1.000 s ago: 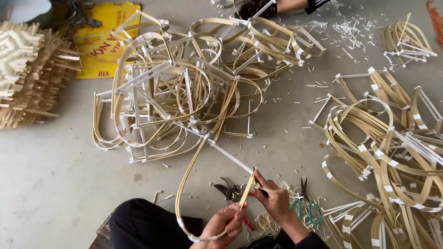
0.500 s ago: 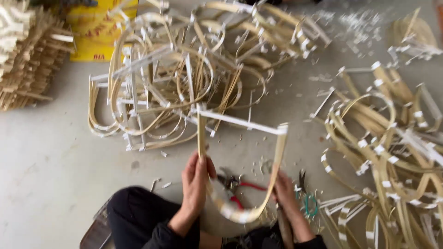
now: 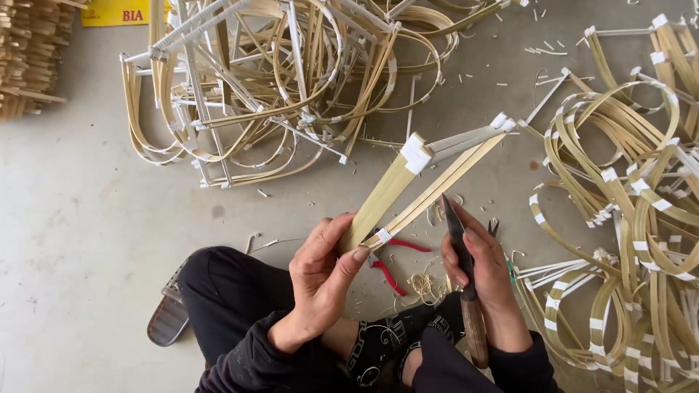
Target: Trimming and assembling circular bamboo or wooden frames using pruning shears and scissors on a workshop floor.
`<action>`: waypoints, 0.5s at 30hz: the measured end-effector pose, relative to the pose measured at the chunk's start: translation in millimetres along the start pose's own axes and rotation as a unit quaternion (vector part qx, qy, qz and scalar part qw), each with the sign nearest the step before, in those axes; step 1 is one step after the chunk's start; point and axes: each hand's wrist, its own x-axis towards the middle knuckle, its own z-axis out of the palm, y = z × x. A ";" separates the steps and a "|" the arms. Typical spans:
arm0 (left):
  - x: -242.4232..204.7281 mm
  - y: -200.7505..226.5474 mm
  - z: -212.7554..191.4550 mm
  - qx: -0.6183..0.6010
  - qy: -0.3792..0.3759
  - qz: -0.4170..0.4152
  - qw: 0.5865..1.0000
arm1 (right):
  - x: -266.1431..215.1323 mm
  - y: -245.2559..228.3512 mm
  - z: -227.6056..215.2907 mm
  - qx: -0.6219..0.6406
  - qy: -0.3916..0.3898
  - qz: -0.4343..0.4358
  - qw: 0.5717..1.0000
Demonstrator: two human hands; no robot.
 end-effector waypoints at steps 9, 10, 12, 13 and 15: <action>-10.3 -3.5 10.1 0.012 -0.029 0.046 0.998 | 0.7 12.5 -9.0 -0.009 0.009 -0.031 0.999; -13.6 -7.3 11.9 0.037 -0.015 0.051 0.998 | 1.2 17.8 -10.4 -0.013 0.023 0.002 1.000; -21.1 -21.8 16.8 0.054 -0.001 0.080 0.995 | 8.2 27.5 -19.6 -0.028 0.030 0.013 0.999; -30.3 -28.3 17.4 0.026 -0.015 0.042 0.999 | 8.4 35.2 -23.3 -0.021 0.028 0.026 0.999; -43.8 -43.5 16.0 -0.001 -0.028 0.009 1.000 | 14.9 53.0 -34.6 -0.016 0.022 0.037 0.999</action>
